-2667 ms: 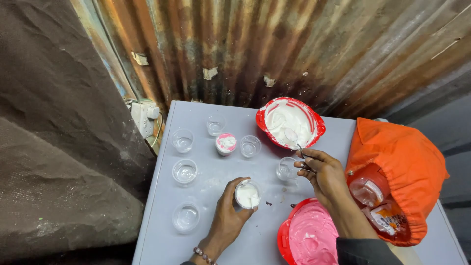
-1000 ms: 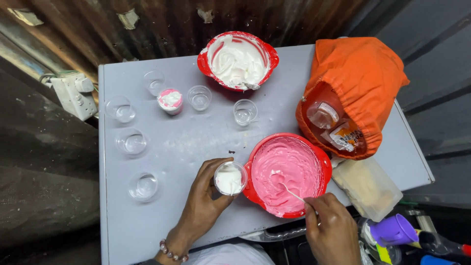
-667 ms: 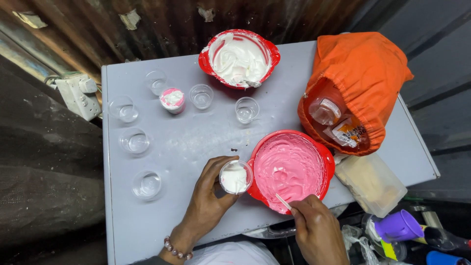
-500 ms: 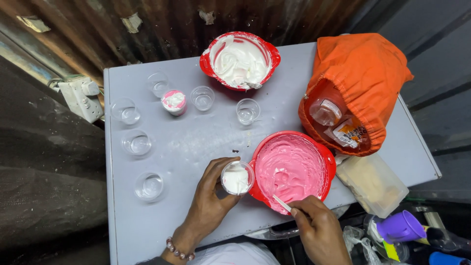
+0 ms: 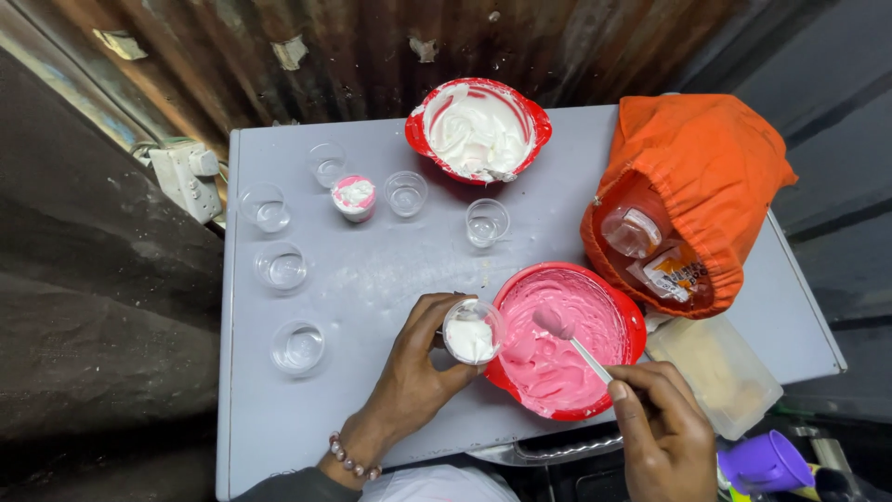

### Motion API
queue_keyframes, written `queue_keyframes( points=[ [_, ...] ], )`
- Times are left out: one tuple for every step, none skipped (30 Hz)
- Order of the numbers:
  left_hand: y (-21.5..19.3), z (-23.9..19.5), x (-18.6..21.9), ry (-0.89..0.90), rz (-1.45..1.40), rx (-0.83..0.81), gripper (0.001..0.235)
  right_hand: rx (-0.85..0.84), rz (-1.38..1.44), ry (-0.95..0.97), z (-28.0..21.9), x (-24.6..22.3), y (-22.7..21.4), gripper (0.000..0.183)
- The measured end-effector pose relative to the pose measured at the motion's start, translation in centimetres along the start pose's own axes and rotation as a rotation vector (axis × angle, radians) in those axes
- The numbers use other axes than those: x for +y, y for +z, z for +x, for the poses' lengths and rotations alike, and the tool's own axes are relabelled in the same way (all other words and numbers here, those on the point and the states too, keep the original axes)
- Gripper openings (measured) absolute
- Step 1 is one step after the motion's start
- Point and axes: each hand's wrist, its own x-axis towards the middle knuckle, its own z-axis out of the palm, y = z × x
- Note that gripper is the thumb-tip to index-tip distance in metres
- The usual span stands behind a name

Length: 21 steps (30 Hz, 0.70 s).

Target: Filling small plastic cups with white and pink cream using spoons

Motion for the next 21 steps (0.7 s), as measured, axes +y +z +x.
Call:
queue_keyframes(
  points=[
    [0.1,0.0,0.2,0.002,0.021,-0.017,0.067,0.041,-0.005,-0.097,0.0,-1.0,0.2,0.016],
    [0.1,0.1,0.7,0.002,0.021,-0.01,0.067,0.036,-0.005,-0.102,0.0,-2.2,0.5,0.016],
    [0.0,0.2,1.2,0.022,0.002,-0.038,0.066,0.064,-0.059,-0.184,0.1,-3.5,0.8,0.015],
    [-0.1,0.4,1.8,0.042,-0.017,-0.066,0.064,0.093,-0.113,-0.267,0.2,-4.9,1.1,0.015],
    [-0.2,0.4,2.4,0.045,-0.016,-0.059,0.064,0.091,-0.111,-0.274,0.2,-5.1,1.6,0.015],
    [-0.3,0.4,3.0,0.035,-0.037,-0.091,0.064,0.112,-0.148,-0.334,0.1,-5.3,2.0,0.014],
    [-0.4,0.5,3.7,0.026,-0.057,-0.121,0.063,0.132,-0.184,-0.395,0.1,-5.5,2.5,0.013],
    [-0.5,0.5,4.1,0.03,-0.056,-0.113,0.063,0.131,-0.181,-0.403,0.5,-4.3,3.0,0.013],
    [-0.6,0.4,4.5,0.042,-0.06,-0.115,0.061,0.13,-0.247,-0.515,0.9,-3.1,3.5,0.013],
    [-0.7,0.4,4.8,0.054,-0.063,-0.117,0.059,0.129,-0.313,-0.626,1.3,-1.8,4.0,0.013],
    [-0.6,0.2,4.7,0.049,-0.066,-0.115,0.059,0.124,-0.314,-0.625,1.0,-1.9,3.8,0.013],
    [-0.6,0.1,4.5,0.072,-0.063,-0.121,0.057,0.169,-0.322,-0.669,0.8,-1.9,3.6,0.013],
    [-0.8,0.6,4.3,0.108,-0.051,-0.117,0.055,0.222,-0.321,-0.728,1.3,-2.0,3.9,0.012],
    [-1.0,1.0,4.3,0.116,-0.046,-0.106,0.055,0.224,-0.313,-0.74,2.0,-1.8,4.1,0.012],
    [-0.9,0.7,4.4,0.108,-0.053,-0.122,0.058,0.22,-0.32,-0.745,1.9,-1.5,4.1,0.011],
    [-0.8,0.5,4.4,0.1,-0.059,-0.137,0.062,0.217,-0.328,-0.749,1.8,-1.2,4.0,0.01],
    [-0.5,0.4,4.4,0.102,-0.062,-0.138,0.062,0.218,-0.331,-0.75,1.6,-1.5,3.6,0.01],
    [-0.2,0.4,4.5,0.081,-0.076,-0.137,0.06,0.243,-0.348,-0.728,1.4,-1.9,3.2,0.009],
    [-0.5,0.2,4.7,0.064,-0.076,-0.126,0.058,0.272,-0.35,-0.712,1.3,-2.5,3.4,0.009],
    [-1.2,0.8,4.5,0.07,-0.065,-0.117,0.058,0.277,-0.336,-0.721,2.2,-2.5,4.0,0.009],
    [-0.9,0.7,4.4,0.085,-0.071,-0.12,0.06,0.247,-0.337,-0.715,2.0,-2.3,3.5,0.009]
  ],
)
